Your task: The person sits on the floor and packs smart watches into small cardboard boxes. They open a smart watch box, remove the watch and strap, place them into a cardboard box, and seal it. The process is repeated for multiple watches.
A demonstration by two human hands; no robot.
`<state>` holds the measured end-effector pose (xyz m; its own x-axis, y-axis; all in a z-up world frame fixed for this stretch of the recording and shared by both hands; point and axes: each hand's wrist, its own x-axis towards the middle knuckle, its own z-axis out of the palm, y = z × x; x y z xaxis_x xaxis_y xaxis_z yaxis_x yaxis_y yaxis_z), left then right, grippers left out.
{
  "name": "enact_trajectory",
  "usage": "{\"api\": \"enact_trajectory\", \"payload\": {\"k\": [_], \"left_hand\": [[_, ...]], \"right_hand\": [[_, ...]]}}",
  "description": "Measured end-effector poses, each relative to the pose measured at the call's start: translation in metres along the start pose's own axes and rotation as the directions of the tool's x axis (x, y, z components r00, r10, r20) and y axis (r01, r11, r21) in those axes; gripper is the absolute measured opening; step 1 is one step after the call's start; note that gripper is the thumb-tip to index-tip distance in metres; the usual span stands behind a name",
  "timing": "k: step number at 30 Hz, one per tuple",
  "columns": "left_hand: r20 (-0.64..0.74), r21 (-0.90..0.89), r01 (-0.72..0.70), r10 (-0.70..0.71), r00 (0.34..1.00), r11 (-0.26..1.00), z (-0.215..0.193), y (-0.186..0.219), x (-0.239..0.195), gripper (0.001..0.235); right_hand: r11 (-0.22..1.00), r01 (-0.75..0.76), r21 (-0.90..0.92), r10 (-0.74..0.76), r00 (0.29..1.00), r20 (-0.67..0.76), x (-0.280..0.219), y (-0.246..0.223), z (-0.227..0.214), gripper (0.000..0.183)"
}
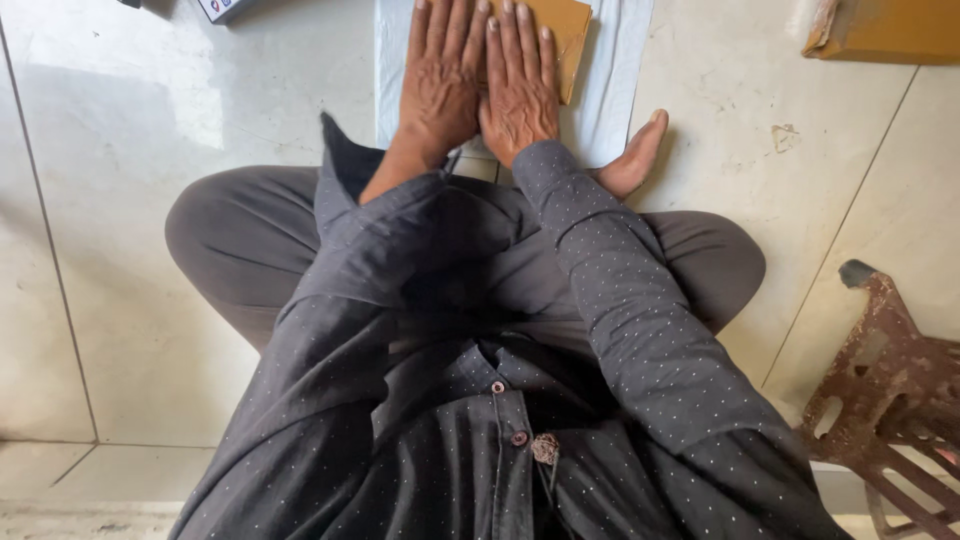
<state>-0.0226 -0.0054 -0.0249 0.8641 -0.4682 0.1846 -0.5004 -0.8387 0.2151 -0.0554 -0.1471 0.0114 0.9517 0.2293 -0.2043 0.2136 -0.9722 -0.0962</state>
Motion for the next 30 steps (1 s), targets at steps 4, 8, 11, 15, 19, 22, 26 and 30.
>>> {"api": "enact_trajectory", "payload": {"k": [4, 8, 11, 15, 19, 22, 26, 30], "left_hand": [[0.085, -0.194, 0.000, 0.017, 0.996, 0.981, -0.015, -0.019, 0.015, 0.089], [0.216, -0.329, 0.043, 0.031, 0.976, 0.943, -0.026, -0.035, 0.031, 0.099], [0.062, -0.348, 0.019, 0.003, 0.998, 0.937, -0.026, -0.033, 0.031, 0.080], [-0.137, -0.197, 0.227, -0.256, 0.957, 0.954, -0.014, -0.001, 0.031, 0.055], [-0.336, -0.093, 0.419, -0.425, 0.841, 0.903, 0.004, 0.017, 0.045, 0.056], [-0.144, -0.129, 0.521, -0.535, 0.832, 0.844, 0.007, 0.011, 0.057, 0.066], [-0.156, -0.206, 0.572, -0.604, 0.782, 0.794, 0.000, 0.016, 0.057, 0.044], [-0.259, -0.245, 0.540, -0.592, 0.764, 0.805, 0.001, 0.026, 0.047, 0.050]], "right_hand": [[0.992, 0.020, 0.122, -0.014, 0.999, -0.048, 0.010, 0.013, 0.001, 0.074], [0.985, -0.114, 0.128, 0.136, 0.973, -0.184, 0.017, 0.032, 0.008, 0.078], [0.954, -0.254, 0.158, 0.292, 0.903, -0.316, 0.017, 0.035, 0.018, 0.081], [0.872, -0.450, 0.193, 0.486, 0.755, -0.440, 0.030, 0.023, 0.031, 0.092], [0.767, -0.579, 0.276, 0.635, 0.629, -0.448, 0.046, 0.023, 0.044, 0.077], [0.681, -0.644, 0.348, 0.732, 0.605, -0.313, 0.055, 0.032, 0.043, 0.050], [0.706, -0.649, 0.283, 0.708, 0.644, -0.289, 0.054, 0.036, 0.028, 0.034], [0.866, -0.479, 0.144, 0.453, 0.628, -0.632, 0.047, 0.018, 0.021, 0.068]]}}
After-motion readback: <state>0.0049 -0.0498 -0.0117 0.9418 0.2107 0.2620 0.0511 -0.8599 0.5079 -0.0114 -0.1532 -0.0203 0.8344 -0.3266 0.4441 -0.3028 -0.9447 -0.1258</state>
